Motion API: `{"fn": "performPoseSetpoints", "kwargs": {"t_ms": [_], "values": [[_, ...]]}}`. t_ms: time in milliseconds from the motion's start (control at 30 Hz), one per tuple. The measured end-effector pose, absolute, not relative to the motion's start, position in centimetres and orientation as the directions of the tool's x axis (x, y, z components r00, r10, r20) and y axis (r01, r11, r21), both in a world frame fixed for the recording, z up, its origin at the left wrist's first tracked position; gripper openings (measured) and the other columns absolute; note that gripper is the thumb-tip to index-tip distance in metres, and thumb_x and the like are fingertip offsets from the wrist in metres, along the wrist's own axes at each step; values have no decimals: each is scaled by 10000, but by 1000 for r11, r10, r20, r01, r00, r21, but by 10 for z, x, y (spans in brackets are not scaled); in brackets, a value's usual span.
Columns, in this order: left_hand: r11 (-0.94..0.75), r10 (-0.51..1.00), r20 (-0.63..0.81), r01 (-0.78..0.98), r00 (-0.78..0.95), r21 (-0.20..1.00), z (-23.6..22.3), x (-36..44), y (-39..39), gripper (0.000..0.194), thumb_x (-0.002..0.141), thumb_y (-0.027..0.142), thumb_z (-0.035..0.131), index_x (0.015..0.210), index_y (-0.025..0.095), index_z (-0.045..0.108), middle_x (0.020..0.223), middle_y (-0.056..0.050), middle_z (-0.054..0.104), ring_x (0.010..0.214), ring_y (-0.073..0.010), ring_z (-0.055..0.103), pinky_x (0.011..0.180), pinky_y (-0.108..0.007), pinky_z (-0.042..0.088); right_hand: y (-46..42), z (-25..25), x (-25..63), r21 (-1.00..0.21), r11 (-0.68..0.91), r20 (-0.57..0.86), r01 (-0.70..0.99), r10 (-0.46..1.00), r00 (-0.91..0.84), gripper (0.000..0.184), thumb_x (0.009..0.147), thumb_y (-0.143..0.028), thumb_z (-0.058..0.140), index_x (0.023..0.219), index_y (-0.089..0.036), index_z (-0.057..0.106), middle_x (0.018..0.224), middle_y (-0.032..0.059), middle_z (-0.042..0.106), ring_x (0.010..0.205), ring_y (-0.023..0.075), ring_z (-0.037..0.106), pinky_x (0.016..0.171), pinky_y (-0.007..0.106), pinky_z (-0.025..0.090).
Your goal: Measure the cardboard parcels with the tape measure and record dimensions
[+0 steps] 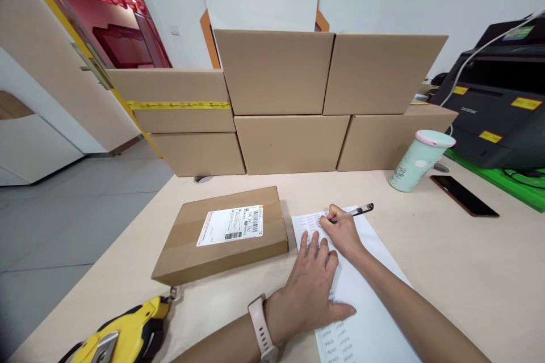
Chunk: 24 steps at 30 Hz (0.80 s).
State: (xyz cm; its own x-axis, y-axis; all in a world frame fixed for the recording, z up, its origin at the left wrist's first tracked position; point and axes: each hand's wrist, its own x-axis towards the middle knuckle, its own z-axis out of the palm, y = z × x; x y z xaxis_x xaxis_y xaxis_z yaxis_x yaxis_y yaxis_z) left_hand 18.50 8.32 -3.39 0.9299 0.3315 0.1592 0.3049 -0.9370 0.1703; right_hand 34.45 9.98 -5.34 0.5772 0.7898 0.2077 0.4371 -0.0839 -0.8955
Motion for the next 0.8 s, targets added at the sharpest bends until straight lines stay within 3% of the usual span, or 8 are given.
{"fn": "performPoseSetpoints", "kwargs": {"t_ms": [400, 800], "values": [[-932, 329, 110, 303, 938, 200, -33, 185, 81, 927, 808, 760, 319, 1287, -21, 464, 1389, -295, 425, 1371, -476, 241, 1151, -615, 72, 101, -55, 347, -886, -95, 220, 453, 774, 593, 264, 655, -253, 572, 541, -244, 334, 499, -81, 327, 501, 100, 295, 463, 242, 256], [-931, 329, 99, 305, 939, 201, -31, 185, 83, 965, 811, 784, 221, 1290, -16, 472, 1388, -293, 430, 1372, -471, 247, 1154, -614, 86, 102, -55, 348, -879, -87, 235, 469, 775, 586, 242, 640, -240, 550, 536, -241, 331, 496, -85, 310, 498, 94, 278, 455, 235, 238]]}}
